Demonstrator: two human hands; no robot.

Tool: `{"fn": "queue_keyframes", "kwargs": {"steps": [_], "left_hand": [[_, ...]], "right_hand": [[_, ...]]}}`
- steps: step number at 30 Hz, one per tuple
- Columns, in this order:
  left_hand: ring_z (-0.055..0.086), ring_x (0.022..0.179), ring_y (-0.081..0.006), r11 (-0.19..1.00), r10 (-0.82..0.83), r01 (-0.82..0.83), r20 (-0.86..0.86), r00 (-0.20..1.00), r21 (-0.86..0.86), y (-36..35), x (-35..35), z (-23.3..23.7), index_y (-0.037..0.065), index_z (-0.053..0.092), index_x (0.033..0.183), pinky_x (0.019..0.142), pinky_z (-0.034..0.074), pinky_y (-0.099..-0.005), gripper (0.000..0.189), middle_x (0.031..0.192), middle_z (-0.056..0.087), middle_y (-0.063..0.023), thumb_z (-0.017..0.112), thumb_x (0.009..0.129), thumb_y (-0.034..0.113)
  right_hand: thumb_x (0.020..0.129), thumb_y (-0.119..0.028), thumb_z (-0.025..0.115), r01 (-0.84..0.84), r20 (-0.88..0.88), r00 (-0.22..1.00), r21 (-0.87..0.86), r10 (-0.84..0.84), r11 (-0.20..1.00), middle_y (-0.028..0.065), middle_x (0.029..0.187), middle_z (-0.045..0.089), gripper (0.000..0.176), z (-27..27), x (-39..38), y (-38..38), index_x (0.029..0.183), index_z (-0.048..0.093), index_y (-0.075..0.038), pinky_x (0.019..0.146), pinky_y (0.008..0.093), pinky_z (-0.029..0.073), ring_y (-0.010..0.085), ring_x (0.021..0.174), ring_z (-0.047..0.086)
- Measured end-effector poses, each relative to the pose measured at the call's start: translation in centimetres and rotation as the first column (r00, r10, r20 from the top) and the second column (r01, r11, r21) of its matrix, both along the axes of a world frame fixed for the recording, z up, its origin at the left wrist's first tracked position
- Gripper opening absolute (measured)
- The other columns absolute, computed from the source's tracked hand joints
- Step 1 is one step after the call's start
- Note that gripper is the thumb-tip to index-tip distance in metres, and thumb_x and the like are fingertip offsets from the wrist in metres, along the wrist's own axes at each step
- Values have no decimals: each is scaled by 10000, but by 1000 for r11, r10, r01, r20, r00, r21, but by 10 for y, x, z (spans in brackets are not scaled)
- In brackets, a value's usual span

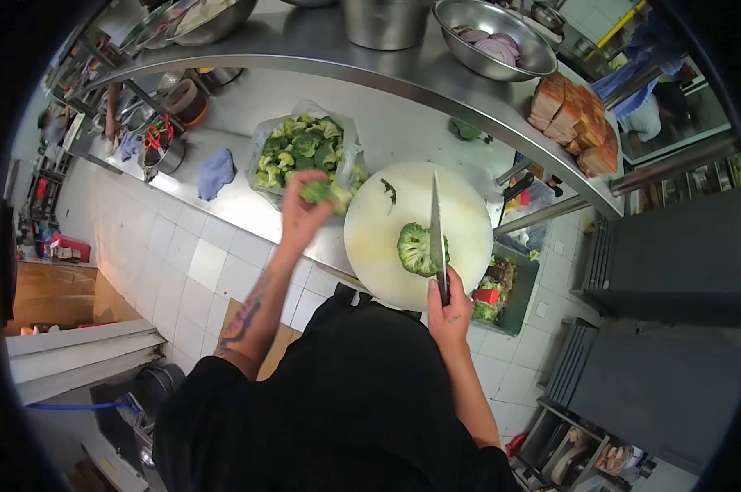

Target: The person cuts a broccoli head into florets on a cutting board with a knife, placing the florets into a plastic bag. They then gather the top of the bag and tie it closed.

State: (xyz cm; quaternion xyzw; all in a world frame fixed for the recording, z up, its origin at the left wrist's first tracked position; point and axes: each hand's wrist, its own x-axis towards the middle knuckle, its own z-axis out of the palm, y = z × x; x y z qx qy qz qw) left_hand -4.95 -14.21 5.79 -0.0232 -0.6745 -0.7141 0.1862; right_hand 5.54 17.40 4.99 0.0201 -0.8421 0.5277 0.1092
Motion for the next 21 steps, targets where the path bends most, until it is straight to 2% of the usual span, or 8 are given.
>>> {"fn": "queue_keyframes", "kwargs": {"steps": [4, 7, 10, 14, 16, 18, 20, 21], "left_hand": [[624, 1151, -387, 738, 304, -260, -37, 952, -623, -87, -68, 26, 33, 564, 1355, 1045, 517, -426, 573, 1276, 616, -197, 690, 797, 16], [592, 1268, -468, 487, 383, -112, 97, 919, -866, -114, -111, 9, 45, 535, 1460, 1104, 493, -457, 631, 1373, 610, -259, 644, 839, 68], [541, 1369, -504, 328, 322, -164, -53, 945, -930, -118, -137, -37, 47, 541, 1508, 1152, 463, -488, 649, 1474, 583, -280, 595, 862, 74], [547, 1396, -486, 420, 174, -232, -173, 969, -877, -120, -115, -15, 42, 556, 1518, 1145, 475, -448, 637, 1546, 558, -247, 559, 881, 34], [604, 1372, -396, 796, -1, -8, -15, 1000, -606, -106, -62, 45, 20, 608, 1457, 1087, 509, -378, 575, 1559, 562, -231, 547, 886, -15], [692, 1200, -289, 854, 137, -186, -135, 981, -485, -118, -27, 36, -1, 650, 1360, 1000, 536, -334, 428, 1394, 661, -218, 562, 942, -7], [706, 995, -224, 708, 549, -584, -212, 809, -396, -119, -3, 20, -18, 629, 1300, 883, 558, -329, 323, 1154, 704, -184, 647, 1022, 147], [706, 995, -224, 706, 553, -586, -209, 807, -397, -123, 3, 12, -18, 629, 1300, 883, 558, -329, 323, 1154, 704, -184, 647, 1022, 147]], "right_hand": [[1021, -89, 683, 26, 29, 999, -48, -25, 999, 12, 785, 631, 364, 0, 14, 11, 1338, 627, 81, 625, 260, 454, 71, 670, 537], [1018, -79, 683, 24, 35, 999, -56, -22, 998, -6, 784, 618, 366, 11, 15, 7, 1344, 632, 80, 622, 251, 440, 58, 670, 521], [1017, -77, 684, 20, 55, 998, -56, -17, 998, -13, 771, 607, 370, 11, 16, 5, 1353, 635, 69, 610, 249, 426, 52, 663, 509], [1017, -80, 690, 16, 70, 997, -32, -14, 999, -21, 757, 602, 372, 16, 23, 11, 1362, 640, 51, 597, 249, 412, 51, 653, 498], [1019, -80, 693, 52, 72, 996, -18, -51, 998, 0, 831, 643, 363, 13, 27, 17, 1353, 647, 55, 625, 246, 433, 55, 695, 521], [1032, -81, 680, 91, 29, 996, -53, -90, 994, -2, 892, 661, 378, 1, 30, 25, 1376, 624, 66, 635, 240, 435, 57, 720, 535], [1041, -87, 672, 161, 112, 983, -112, -149, 981, -7, 914, 666, 386, -6, 35, 33, 1389, 612, 70, 643, 238, 442, 56, 728, 540], [1050, -93, 664, 232, 186, 962, -167, -201, 958, -11, 935, 670, 394, -9, 36, 36, 1402, 600, 73, 651, 236, 449, 55, 736, 546]]}}
